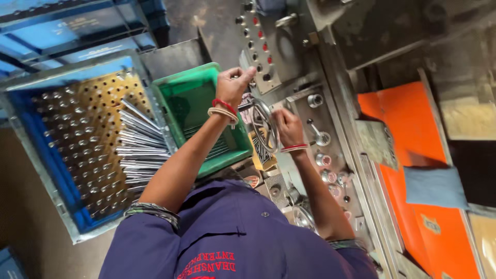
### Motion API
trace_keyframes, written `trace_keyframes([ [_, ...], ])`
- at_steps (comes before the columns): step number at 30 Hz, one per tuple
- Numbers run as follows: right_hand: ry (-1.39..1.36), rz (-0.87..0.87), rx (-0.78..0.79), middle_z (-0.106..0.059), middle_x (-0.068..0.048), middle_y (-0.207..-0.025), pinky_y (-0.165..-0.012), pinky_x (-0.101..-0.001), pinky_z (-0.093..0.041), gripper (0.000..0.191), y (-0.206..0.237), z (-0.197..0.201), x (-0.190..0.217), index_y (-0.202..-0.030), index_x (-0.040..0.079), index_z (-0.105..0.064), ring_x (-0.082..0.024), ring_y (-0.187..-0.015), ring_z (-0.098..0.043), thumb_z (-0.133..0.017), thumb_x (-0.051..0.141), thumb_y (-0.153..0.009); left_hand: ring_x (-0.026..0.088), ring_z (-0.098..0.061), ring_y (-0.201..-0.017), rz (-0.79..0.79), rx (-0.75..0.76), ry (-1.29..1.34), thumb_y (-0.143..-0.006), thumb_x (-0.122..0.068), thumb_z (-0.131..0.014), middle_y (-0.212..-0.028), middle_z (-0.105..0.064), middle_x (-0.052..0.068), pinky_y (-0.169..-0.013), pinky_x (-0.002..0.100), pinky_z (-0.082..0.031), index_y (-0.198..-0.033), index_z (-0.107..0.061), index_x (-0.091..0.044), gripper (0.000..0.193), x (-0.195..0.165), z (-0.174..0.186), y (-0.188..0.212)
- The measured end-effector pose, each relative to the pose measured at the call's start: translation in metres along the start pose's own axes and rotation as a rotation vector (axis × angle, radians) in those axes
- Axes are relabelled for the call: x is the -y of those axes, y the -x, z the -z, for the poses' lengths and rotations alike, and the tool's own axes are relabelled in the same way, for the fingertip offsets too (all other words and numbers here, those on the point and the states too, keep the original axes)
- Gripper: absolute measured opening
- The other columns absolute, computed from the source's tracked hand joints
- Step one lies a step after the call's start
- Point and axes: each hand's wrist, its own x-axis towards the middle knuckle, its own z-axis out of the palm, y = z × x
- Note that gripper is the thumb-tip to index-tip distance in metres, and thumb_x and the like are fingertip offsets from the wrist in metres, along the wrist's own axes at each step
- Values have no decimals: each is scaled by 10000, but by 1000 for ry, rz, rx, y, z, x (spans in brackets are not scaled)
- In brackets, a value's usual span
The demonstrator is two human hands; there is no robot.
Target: The person operates a metalworking machine, inserting metal rods into the machine and using a lever to process them. They then transfer the processed rods from a green bin to a blue crate, organizing them by hand.
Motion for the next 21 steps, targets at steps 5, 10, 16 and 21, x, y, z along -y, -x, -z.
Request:
trace_keyframes([
  [5, -576, -152, -7, -442, 57, -670, -486, -235, -255, 342, -37, -69, 94, -905, 58, -623, -22, -556, -345, -520, 301, -1124, 20, -368, -567, 98, -27, 224, -897, -270, -816, -608, -475, -81, -488, 256, -271, -665, -639, -29, 379, -4, 42, 11],
  [10, -854, -250, 138, -382, 67, -597, -457, -241, -265, 398, -50, -102, 143, -838, 89, -560, -41, -493, -322, -510, 365, -1121, 8, -404, -567, -33, -178, 55, -913, -292, -803, -562, -483, -62, -483, 246, -334, -686, -645, -42, 373, -21, 81, 15],
  [16, -842, -342, 176, -388, 55, -576, -406, -246, -272, 363, -54, -140, 158, -849, 99, -549, -49, -446, -339, -500, 363, -1093, 8, -439, -543, -64, -187, -54, -904, -312, -801, -536, -506, -42, -468, 243, -365, -710, -669, -37, 360, -12, 125, 11],
  [21, -204, 8, 81, -478, 41, -595, -437, -261, -353, 339, -45, -163, 154, -893, 77, -562, -70, -485, -494, -503, 321, -1120, 32, -402, -475, 288, 253, 200, -916, -334, -783, -566, -507, -61, -413, 265, -286, -675, -671, -79, 368, 3, 170, -3],
])
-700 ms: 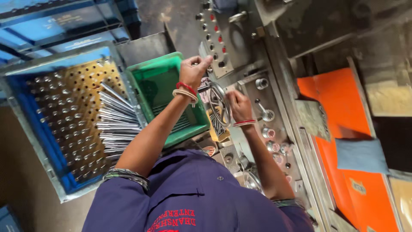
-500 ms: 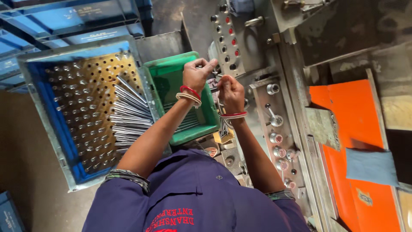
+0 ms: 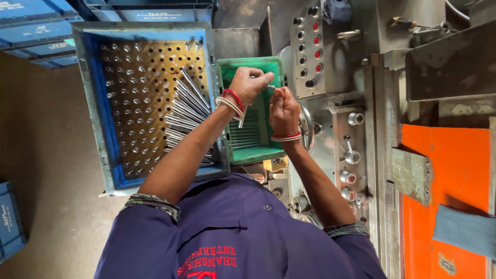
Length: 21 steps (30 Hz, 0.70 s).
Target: The person operates a metalworking machine, inserting metal rods into the machine and using a lever to process them. They then transfer the processed rods from a green bin to a blue crate, organizing them by hand.
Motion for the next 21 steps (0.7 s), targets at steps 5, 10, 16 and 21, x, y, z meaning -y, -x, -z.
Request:
trace_keyframes([
  [5, 669, 776, 144, -655, -73, -841, -586, -342, -497, 215, -17, 16, -18, -960, 82, -608, -219, -702, -651, -592, 234, -1111, 64, -405, -413, 292, 225, -92, -911, -352, -768, -571, -496, -51, -366, 283, -265, -689, -651, -115, 345, -4, 37, 7],
  [10, 19, 94, 173, -711, -99, -964, -733, -339, -554, 102, -23, -39, -33, -1118, 42, -655, -297, -851, -683, -579, 110, -1112, 38, -450, -554, -318, -384, 120, -997, -335, -777, -645, -540, -49, -468, 251, -357, -705, -661, -81, 404, 9, 13, -1],
  [16, 513, 406, 380, -714, -138, -992, -798, -434, -516, 119, -34, -42, -35, -1072, 24, -623, -345, -925, -644, -628, 118, -999, 66, -467, -410, -268, -647, 297, -922, -307, -767, -510, -520, -40, -384, 255, -355, -629, -660, -49, 405, -4, 70, 9],
  [21, 919, 387, 518, -669, -183, -947, -824, -478, -520, 121, -64, -47, -65, -951, 41, -655, -406, -954, -618, -619, 151, -915, 117, -621, -504, -181, -676, -321, -925, -365, -763, -633, -706, 18, -485, 296, -494, -801, -780, -80, 311, -11, 169, 55],
])
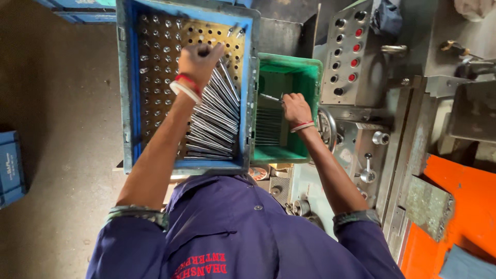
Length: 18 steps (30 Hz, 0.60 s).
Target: The person operates a metalworking machine, inserting metal rods into the machine and using a lever to process them. They then transfer the processed rods from a green bin to a blue crate, organizing them by hand.
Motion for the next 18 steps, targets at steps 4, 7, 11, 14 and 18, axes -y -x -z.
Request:
trace_keyframes([
  [4, 11, -48, 234, -669, -224, -973, -840, -496, -518, 166, -26, -34, 6, -967, 56, -695, -415, -965, -625, -560, 152, -952, 297, -697, -649, -135, 56, -577, -926, -476, -773, -770, -729, 169, -628, 428, -564, -802, -771, -49, 444, 4, 24, 6],
  [7, -84, -48, 202, -669, -230, -956, -827, -516, -515, 182, -28, -39, 14, -997, 49, -700, -430, -942, -631, -553, 154, -969, 380, -704, -795, -32, 160, -761, -968, -518, -707, -862, -739, 215, -747, 493, -555, -875, -772, -61, 471, -6, 12, -6],
  [11, -181, 20, -10, -650, -223, -887, -759, -503, -523, 169, -8, -32, 13, -978, 35, -689, -443, -872, -635, -571, 109, -882, 393, -708, -931, 7, 218, -917, -938, -450, -694, -1002, -726, 223, -789, 522, -554, -1006, -747, -58, 402, -25, -34, -49],
  [14, -240, 3, -100, -627, -196, -853, -741, -484, -518, 76, 15, -22, 13, -920, 32, -654, -421, -845, -639, -595, 71, -892, 405, -713, -995, -105, 120, -1001, -967, -255, -667, -1068, -730, 214, -797, 522, -569, -1016, -772, -78, 212, -33, -55, -71],
  [18, -439, -90, -192, -639, -155, -851, -698, -420, -526, 60, 41, -9, 18, -946, 40, -667, -363, -807, -659, -643, 13, -898, 368, -723, -993, -152, 226, -1072, -942, -275, -678, -1024, -751, 183, -836, 507, -557, -1038, -784, -139, 198, -46, -61, -82],
])
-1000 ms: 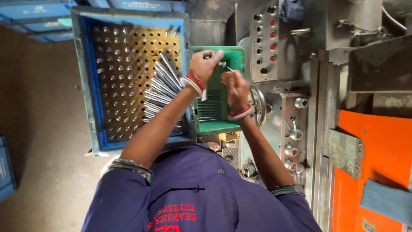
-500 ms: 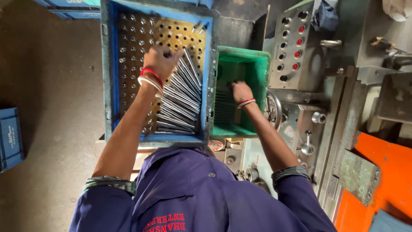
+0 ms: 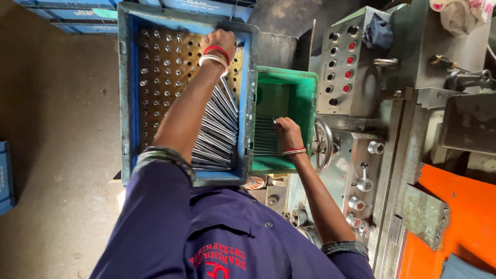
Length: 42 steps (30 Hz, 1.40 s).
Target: The person operates a metalworking machine, inserting metal rods into the machine and using a lever to process them. They then transfer the processed rods from a green bin to a blue crate, organizing them by hand.
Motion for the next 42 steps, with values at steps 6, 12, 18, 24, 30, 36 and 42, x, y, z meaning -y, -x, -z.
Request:
trace_keyframes([
  [6, -123, -35, -142, -723, -102, -938, -701, -343, -560, 130, -16, 29, 35, -981, 58, -709, -231, -766, -694, -774, 108, -880, 384, -716, -797, -230, -41, -27, -1014, -515, -654, -839, -734, 197, -738, 505, -565, -844, -780, -77, 486, 18, 35, 39],
  [12, -85, 301, -49, -726, -129, -1019, -703, -361, -520, 307, -52, 52, 93, -1123, 22, -702, -261, -795, -611, -789, 191, -882, 213, -570, -514, -243, 149, 668, -962, -519, -689, -601, -662, 112, -508, 399, -430, -783, -789, -117, 451, 42, 25, 108],
  [18, -179, -32, 112, -524, -134, -793, -681, -403, -465, 234, -30, 63, 131, -934, 26, -590, -292, -713, -545, -550, 222, -1056, 111, -483, -477, 347, 138, 1695, -1039, -493, -708, -606, -524, -3, -425, 292, -424, -720, -576, -130, 501, 40, -30, 140],
  [24, 66, 153, 5, -586, -165, -856, -743, -458, -459, 186, -5, 81, 149, -929, 19, -592, -365, -847, -585, -601, 174, -1032, 192, -746, -845, 285, 501, 2072, -1036, -311, -585, -872, -730, 71, -754, 334, -632, -926, -662, -61, 285, 20, -32, 134],
  [30, 261, 91, -236, -577, -162, -887, -759, -480, -462, 155, 27, 76, 161, -949, 5, -584, -367, -864, -581, -638, 134, -1015, 234, -746, -848, 261, 677, 2207, -1033, -308, -533, -888, -714, 91, -779, 381, -630, -984, -614, -74, 252, -32, -44, 141],
  [36, 199, 50, -141, -587, -140, -842, -653, -434, -481, 303, 50, 83, 157, -989, 5, -654, -321, -778, -599, -727, 293, -932, 55, -464, -569, -87, 307, 2171, -1091, -250, -670, -765, -513, -44, -494, 238, -401, -1081, -647, -51, 200, -74, -45, 152],
  [42, -39, -85, -22, -598, -99, -865, -696, -401, -488, 196, 62, 108, 143, -935, 71, -721, -283, -756, -610, -621, 212, -1027, 21, -621, -677, -587, -239, 1103, -990, -326, -751, -784, -641, -54, -586, 228, -486, -916, -660, -60, 290, -74, -11, 179],
])
